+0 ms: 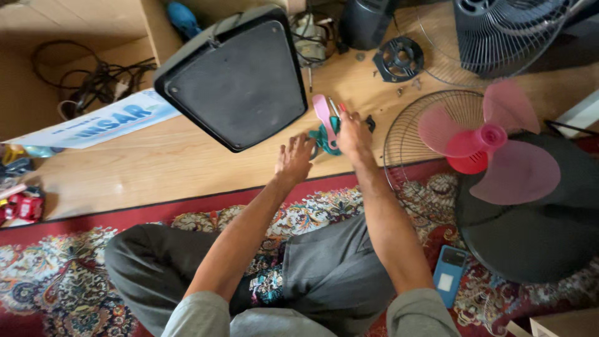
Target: The person sits on the floor and cleans the back panel of a black electronic device with a cloth. They then use a screwdriver to remove and reinsert screws on the panel, handling a power cord at the end.
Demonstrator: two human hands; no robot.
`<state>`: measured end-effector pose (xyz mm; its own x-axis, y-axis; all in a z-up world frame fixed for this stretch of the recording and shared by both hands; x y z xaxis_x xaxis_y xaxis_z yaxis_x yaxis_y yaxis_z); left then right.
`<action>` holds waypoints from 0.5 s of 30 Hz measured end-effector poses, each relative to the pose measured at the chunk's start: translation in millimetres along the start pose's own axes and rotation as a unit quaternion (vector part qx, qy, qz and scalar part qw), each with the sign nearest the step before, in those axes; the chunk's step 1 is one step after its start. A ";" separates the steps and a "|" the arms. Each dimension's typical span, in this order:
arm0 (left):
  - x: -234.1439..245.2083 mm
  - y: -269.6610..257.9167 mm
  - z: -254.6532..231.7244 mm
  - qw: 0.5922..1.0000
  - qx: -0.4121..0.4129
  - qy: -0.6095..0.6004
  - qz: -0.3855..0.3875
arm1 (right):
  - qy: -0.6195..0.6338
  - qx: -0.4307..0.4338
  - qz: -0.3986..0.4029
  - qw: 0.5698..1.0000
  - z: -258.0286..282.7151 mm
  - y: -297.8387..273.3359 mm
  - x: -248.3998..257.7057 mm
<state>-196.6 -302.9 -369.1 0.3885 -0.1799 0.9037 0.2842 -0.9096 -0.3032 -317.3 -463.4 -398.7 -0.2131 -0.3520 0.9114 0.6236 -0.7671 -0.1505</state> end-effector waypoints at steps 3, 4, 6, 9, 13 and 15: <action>-7.0 2.7 3.0 0.999 -0.021 0.015 -0.048 | -0.014 0.000 -0.004 1.000 4.6 -0.1 -3.2; -8.4 3.6 4.8 0.998 -0.023 0.020 -0.051 | -0.019 0.001 -0.009 1.000 4.8 0.6 -3.2; -8.5 4.7 8.6 0.998 -0.026 0.028 -0.057 | -0.029 0.005 -0.020 0.999 5.0 1.8 -4.4; -4.1 4.4 16.4 0.998 -0.023 0.036 -0.047 | -0.033 0.013 -0.026 0.999 2.7 3.8 -10.0; 6.1 2.7 22.8 0.998 -0.009 0.029 -0.053 | -0.053 0.017 -0.041 0.998 1.4 6.0 -17.1; 10.3 1.1 24.6 0.999 0.003 0.021 -0.037 | -0.054 0.014 -0.044 0.997 2.6 7.2 -16.6</action>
<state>-170.7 -296.6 -367.6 0.3290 -0.1284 0.9356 0.3160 -0.9186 -0.2371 -307.4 -461.7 -413.9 -0.1875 -0.2228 0.9567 0.6277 -0.7763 -0.0578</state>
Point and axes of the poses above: each hand's wrist, its own y-axis towards the middle knuckle, its own x-axis out of the back of the hand, z = x × y, the point moved 3 cm from there along y, towards the middle knuckle, and after that the axes turned 6 degrees about x, right-handed, at the moved point
